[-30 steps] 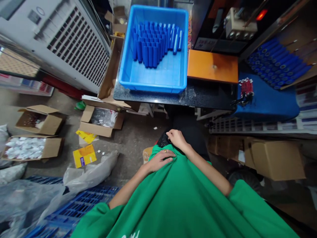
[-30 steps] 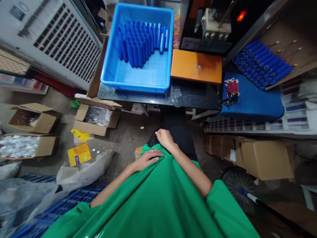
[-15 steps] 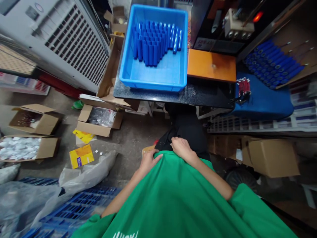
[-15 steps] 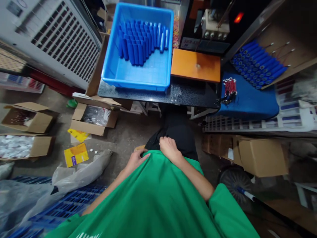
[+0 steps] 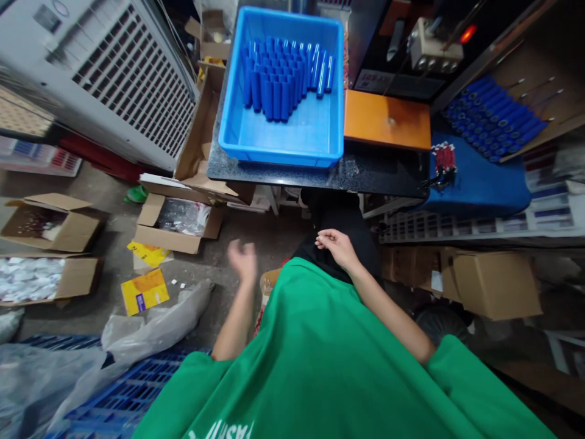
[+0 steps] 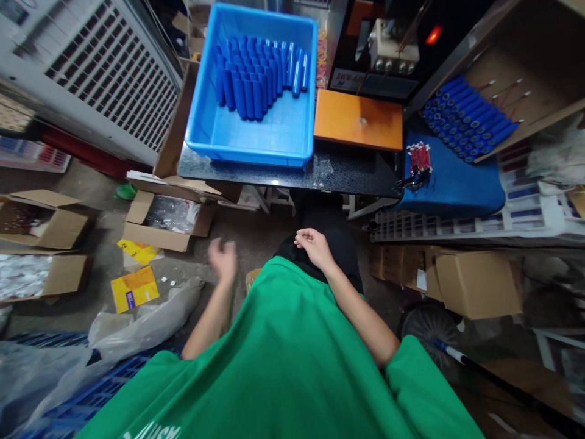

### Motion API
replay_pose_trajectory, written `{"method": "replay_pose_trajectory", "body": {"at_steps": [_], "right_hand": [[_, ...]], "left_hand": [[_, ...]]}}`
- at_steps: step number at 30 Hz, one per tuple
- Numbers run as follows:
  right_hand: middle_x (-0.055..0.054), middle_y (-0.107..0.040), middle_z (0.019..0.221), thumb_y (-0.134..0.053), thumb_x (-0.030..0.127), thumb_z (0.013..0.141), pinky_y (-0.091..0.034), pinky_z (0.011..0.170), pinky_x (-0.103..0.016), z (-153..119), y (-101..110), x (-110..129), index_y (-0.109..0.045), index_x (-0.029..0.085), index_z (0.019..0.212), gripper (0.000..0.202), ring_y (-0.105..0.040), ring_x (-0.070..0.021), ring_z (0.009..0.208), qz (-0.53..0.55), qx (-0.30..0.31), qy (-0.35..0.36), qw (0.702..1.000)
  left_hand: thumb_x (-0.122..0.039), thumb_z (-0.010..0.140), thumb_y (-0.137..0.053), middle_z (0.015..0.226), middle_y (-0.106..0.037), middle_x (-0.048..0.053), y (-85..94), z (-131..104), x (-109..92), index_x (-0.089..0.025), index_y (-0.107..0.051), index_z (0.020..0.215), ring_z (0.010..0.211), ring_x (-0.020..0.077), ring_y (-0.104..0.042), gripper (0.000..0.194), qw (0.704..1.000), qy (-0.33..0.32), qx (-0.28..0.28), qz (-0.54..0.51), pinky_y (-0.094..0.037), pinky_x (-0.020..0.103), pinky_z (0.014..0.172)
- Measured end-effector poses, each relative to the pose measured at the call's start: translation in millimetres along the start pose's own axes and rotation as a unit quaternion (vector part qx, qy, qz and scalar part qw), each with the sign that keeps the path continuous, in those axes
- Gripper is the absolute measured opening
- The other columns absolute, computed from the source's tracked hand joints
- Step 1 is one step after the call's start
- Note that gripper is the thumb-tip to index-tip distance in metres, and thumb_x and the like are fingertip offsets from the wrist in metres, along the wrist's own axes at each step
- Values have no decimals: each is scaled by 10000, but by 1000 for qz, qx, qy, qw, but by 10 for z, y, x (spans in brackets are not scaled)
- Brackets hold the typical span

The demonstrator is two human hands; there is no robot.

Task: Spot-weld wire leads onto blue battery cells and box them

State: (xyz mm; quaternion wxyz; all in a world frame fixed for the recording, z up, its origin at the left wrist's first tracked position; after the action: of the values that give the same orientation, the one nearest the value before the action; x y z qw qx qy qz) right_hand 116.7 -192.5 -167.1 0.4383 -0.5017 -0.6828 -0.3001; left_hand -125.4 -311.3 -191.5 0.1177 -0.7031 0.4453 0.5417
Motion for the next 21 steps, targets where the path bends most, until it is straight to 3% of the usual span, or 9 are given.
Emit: {"method": "replay_pose_trajectory", "body": {"at_steps": [1, 3, 6, 8, 11, 16, 17, 19, 21], "right_hand": [[-56, -710, 854, -759, 599, 735, -578, 726, -314, -36, 2, -7, -666, 167, 944, 489, -700, -174, 770, -17, -15, 10, 1000], [-78, -712, 890, -649, 596, 837, -572, 772, -360, -150, -29, 31, -662, 169, 960, 445, -696, -197, 810, -103, -20, 32, 994], [-125, -715, 975, -589, 505, 921, -520, 897, -424, -471, -150, 174, -686, 163, 974, 359, -669, -250, 944, -359, 53, 99, 926], [-147, -710, 1054, -611, 473, 935, -482, 944, -433, -727, -239, 237, -697, 160, 1040, 342, -642, -280, 1038, -488, 123, 124, 855], [-108, -722, 999, -610, 418, 965, -486, 865, -346, -996, -352, 206, -718, 174, 1008, 270, -658, -243, 982, -518, 286, 98, 800], [-42, -702, 865, -575, 210, 978, -437, 734, -265, -1088, -475, 84, -712, 184, 849, 191, -632, -174, 826, -452, 437, 117, 769], [-37, -687, 834, -575, 202, 974, -426, 717, -262, -1099, -487, 74, -703, 182, 825, 197, -615, -169, 798, -443, 442, 128, 770], [-32, -659, 793, -578, 234, 977, -415, 696, -257, -1140, -491, 69, -684, 180, 789, 223, -585, -161, 764, -407, 449, 148, 781], [-34, -642, 781, -547, 287, 998, -412, 684, -252, -1189, -461, 71, -673, 176, 777, 277, -569, -152, 744, -351, 456, 157, 803]], "left_hand": [[-532, 1025, -351, 1199, -686, 157, 168, 115, 11, -116, -511, 1391, 1059, 219, -640, 577, 998, 7, -59, -1, -510, 414, 964], [-587, 1003, -367, 1197, -691, 140, 363, 172, 14, -149, -560, 1349, 1117, 239, -640, 590, 998, 11, -57, -7, -521, 426, 973], [-624, 888, -580, 1106, -743, 121, 152, -179, -2, -176, -703, 1174, 1070, 264, -687, 546, 972, -21, 233, -6, -524, 440, 1009], [-594, 850, -652, 1127, -754, 103, -74, -487, -25, -206, -752, 1090, 1124, 270, -673, 467, 956, -70, 285, 24, -488, 442, 1071], [-603, 883, -603, 1040, -770, 110, -277, -717, -55, -187, -771, 1040, 1020, 258, -700, 476, 942, -67, 328, -28, -537, 415, 976], [-633, 888, -574, 1069, -750, 157, -442, -644, -17, -146, -719, 1212, 912, 250, -717, 602, 799, 24, 592, -107, -569, 351, 762], [-629, 890, -575, 1096, -744, 159, -495, -580, 16, -155, -690, 1265, 914, 249, -716, 616, 796, 22, 599, -86, -571, 363, 773], [-596, 862, -640, 1230, -705, 166, -583, -372, 85, -176, -664, 1300, 1028, 265, -695, 607, 848, -41, 527, -21, -558, 413, 892], [-523, 796, -752, 1361, -637, 170, -547, -61, 136, -163, -699, 1209, 1222, 299, -611, 551, 932, -129, 331, 66, -479, 447, 1062]]}}
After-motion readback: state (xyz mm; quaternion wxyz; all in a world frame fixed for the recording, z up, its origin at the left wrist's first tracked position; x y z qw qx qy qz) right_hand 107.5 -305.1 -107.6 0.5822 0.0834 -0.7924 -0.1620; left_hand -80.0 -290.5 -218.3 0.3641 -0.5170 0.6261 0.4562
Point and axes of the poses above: each hand's wrist, its own z-axis towards the middle knuckle, its own y-axis out of the back of the hand, x = y × z, the point moved 2 cm from there along z, towards the middle knuckle
